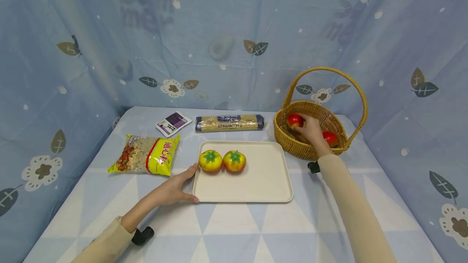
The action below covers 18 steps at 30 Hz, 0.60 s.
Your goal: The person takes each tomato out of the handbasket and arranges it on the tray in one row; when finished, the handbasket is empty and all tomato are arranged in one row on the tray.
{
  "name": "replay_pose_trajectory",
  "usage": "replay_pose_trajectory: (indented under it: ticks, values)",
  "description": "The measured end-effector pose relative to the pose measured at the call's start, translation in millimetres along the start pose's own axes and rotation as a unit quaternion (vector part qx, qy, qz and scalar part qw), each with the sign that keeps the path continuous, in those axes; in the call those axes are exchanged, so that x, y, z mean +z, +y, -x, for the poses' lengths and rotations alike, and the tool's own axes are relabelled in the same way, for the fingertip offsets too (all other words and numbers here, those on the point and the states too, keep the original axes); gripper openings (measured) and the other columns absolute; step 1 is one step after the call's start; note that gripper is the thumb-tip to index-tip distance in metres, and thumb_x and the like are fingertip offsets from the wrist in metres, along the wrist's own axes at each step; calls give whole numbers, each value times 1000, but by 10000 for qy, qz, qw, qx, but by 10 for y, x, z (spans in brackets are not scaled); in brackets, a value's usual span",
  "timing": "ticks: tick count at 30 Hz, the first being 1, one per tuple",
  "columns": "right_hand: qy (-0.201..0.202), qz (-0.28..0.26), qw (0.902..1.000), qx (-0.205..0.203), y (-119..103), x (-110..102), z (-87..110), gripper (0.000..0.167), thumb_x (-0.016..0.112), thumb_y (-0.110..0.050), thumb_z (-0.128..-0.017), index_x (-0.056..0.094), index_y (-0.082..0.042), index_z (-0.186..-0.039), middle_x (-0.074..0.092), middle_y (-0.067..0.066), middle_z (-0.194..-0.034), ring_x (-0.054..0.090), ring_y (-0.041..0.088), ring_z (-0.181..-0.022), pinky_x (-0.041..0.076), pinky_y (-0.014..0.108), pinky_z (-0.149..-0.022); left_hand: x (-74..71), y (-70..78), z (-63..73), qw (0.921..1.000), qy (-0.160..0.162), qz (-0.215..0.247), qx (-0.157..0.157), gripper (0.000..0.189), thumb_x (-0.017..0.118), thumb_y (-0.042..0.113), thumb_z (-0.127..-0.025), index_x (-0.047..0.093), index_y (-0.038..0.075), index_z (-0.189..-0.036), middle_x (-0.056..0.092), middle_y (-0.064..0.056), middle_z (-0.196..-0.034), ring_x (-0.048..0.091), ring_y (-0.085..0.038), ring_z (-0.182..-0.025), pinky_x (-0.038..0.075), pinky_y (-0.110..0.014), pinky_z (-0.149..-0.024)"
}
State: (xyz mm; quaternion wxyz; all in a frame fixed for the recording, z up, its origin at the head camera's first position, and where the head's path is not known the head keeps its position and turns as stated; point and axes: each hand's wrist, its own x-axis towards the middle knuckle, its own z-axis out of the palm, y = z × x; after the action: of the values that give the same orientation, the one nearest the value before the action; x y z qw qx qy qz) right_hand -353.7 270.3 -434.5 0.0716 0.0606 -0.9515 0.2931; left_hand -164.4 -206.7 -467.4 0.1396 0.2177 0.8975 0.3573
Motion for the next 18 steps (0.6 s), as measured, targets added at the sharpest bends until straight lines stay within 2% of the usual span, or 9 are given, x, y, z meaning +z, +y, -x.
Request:
replay_pose_trajectory:
  ticks: [18]
  values:
    - [205, -221, 9995, -114, -60, -136, 213, 64, 76, -24, -86, 50, 3, -137, 54, 29, -131, 51, 43, -116, 45, 56, -97, 11, -4, -5, 10000, 15, -41, -22, 110, 83, 40, -71, 20, 0, -152, 19, -20, -156, 22, -38, -142, 23, -51, -113]
